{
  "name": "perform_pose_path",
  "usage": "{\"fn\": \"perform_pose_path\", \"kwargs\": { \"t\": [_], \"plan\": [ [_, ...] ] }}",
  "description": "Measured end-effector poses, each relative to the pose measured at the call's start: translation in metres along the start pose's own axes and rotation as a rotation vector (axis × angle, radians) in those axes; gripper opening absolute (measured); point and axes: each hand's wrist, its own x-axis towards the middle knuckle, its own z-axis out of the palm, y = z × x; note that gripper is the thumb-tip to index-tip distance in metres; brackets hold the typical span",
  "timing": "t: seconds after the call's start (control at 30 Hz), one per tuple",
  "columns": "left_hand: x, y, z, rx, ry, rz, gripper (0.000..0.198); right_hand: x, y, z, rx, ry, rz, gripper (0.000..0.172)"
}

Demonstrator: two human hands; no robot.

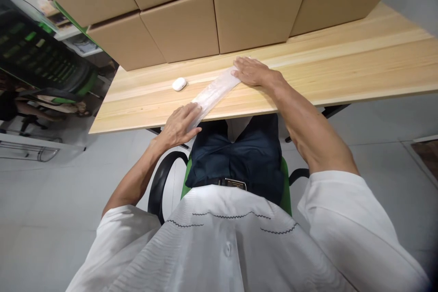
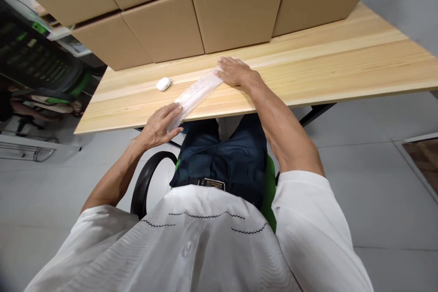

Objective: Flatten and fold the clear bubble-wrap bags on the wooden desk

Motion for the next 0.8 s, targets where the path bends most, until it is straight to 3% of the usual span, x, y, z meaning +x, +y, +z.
{"fn": "perform_pose_path", "kwargs": {
  "t": [0.2, 0.43, 0.6, 0.73, 0.8],
  "plan": [
    [-0.014, -0.011, 0.015, 0.062, 0.027, 0.022, 0.082, 0.001, 0.003, 0.001, 0.014, 0.007, -0.015, 0.097],
    [-0.019, -0.020, 0.030, -0.044, 0.220, -0.011, 0.064, 0.002, 0.008, 0.003, 0.014, 0.018, -0.037, 0.102],
    [-0.027, -0.011, 0.034, -0.077, 0.290, -0.027, 0.061, 0.001, 0.009, 0.003, 0.032, 0.030, -0.044, 0.102],
    [-0.028, -0.001, 0.040, 0.021, 0.321, -0.033, 0.041, -0.001, 0.007, 0.001, 0.014, 0.012, -0.011, 0.099],
    [-0.027, 0.000, 0.043, 0.039, 0.336, -0.021, 0.042, -0.002, 0.008, 0.002, 0.019, 0.017, -0.011, 0.100]
  ]
}}
